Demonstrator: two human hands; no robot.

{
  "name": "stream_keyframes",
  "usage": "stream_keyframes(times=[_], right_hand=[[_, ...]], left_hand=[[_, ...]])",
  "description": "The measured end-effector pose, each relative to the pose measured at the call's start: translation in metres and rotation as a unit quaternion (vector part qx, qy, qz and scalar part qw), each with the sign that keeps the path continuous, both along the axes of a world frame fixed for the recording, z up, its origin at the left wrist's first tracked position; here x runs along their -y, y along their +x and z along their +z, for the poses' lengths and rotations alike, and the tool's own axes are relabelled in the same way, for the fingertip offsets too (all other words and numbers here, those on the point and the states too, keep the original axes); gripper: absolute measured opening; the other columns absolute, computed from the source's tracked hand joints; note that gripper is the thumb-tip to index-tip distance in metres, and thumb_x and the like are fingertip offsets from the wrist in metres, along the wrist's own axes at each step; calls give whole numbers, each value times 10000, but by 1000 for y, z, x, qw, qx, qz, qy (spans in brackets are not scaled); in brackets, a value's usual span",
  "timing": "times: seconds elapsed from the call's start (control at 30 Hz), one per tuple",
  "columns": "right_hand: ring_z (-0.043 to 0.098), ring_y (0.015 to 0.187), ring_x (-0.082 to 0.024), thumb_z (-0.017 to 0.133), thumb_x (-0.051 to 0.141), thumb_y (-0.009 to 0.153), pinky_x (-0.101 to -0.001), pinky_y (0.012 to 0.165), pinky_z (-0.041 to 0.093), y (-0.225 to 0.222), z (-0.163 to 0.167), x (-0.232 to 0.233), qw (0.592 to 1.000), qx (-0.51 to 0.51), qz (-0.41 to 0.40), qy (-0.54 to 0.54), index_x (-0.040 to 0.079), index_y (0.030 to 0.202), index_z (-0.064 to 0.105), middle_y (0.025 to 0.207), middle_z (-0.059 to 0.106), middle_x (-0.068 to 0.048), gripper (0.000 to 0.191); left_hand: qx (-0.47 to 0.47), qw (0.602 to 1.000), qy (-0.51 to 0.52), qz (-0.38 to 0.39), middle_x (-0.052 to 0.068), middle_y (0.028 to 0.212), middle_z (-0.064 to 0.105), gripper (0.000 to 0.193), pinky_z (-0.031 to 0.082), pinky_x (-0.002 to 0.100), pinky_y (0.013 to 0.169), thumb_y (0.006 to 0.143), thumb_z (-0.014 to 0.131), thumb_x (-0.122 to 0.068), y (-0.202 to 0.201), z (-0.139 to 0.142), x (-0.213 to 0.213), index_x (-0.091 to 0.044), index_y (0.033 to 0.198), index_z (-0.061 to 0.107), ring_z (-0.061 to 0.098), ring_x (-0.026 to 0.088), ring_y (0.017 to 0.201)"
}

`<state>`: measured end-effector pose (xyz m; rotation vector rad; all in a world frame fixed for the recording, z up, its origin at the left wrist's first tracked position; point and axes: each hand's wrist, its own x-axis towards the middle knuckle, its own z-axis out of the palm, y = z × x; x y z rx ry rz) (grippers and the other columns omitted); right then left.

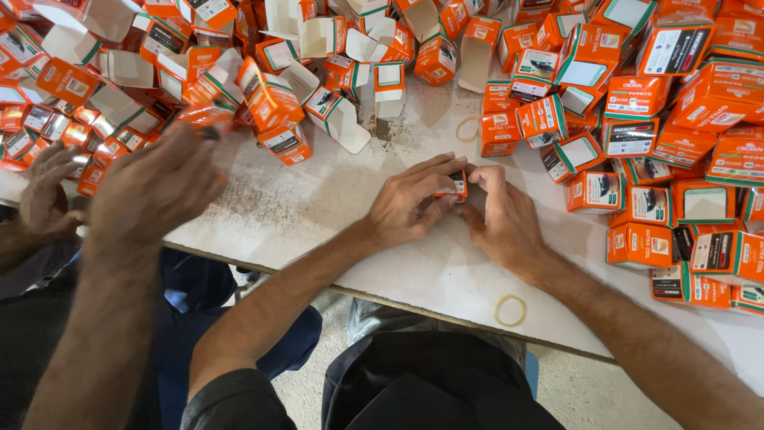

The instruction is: The person picks flat or partially folded small cardboard boxes from a large pile on the table and folds them by hand, pressing the flaps and creases to form closed boxes, then places the finished boxes back onto the pile. They repeat this folding cycle continuously, occasionally pulling boxes toward themselves from the heap.

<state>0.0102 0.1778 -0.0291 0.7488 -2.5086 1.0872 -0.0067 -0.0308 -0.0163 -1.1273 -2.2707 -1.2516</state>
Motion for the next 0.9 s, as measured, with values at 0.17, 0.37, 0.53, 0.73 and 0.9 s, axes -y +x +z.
stream_keyframes(times=[0.17, 0.37, 0.53, 0.73, 0.9], right_hand=[[701, 1061, -407, 834, 94, 822, -474, 805, 566, -3, -2, -2, 1000, 15, -5, 18, 6, 1174, 441, 1097, 692, -231, 535], [699, 986, -409, 835, 87, 825, -479, 772, 558, -5, -4, -1, 999, 21, -10, 34, 10, 1159, 449, 1095, 699, -225, 516], [703, 989, -406, 825, 47, 792, -476, 784, 562, -6, -6, -2, 999, 15, -7, 30, 9, 1169, 452, 1072, 693, -223, 531], [700, 961, -406, 827, 43, 801, -479, 766, 556, -6, -4, -2, 999, 29, -7, 33, 8, 1169, 455, 1071, 691, -215, 525], [695, 976, -406, 831, 52, 797, -477, 786, 555, -5, -3, -1, 999, 13, -8, 29, 8, 1171, 452, 1073, 689, -209, 535]], left_hand=[[-2, 1000, 9, -7, 209, 1382, 645, 162, 551, 448, 1105, 933, 729, -18, -3, -3, 4, -40, 1067, 641, 578, 402, 1378], [4, 999, 36, -21, 188, 1361, 665, 147, 540, 475, 1172, 962, 706, 4, -7, -6, 5, -29, 1089, 640, 609, 378, 1377], [5, 999, 31, -32, 199, 1349, 663, 173, 542, 477, 1144, 948, 722, -4, -10, -7, 8, -19, 1095, 631, 595, 397, 1373], [2, 999, 19, -31, 208, 1386, 640, 214, 530, 470, 1146, 937, 713, -10, -7, -2, 6, -24, 1140, 643, 578, 405, 1382], [-26, 998, -32, -37, 183, 1449, 604, 228, 523, 453, 1158, 947, 743, -44, -8, 0, 9, -46, 1160, 660, 547, 392, 1419]])
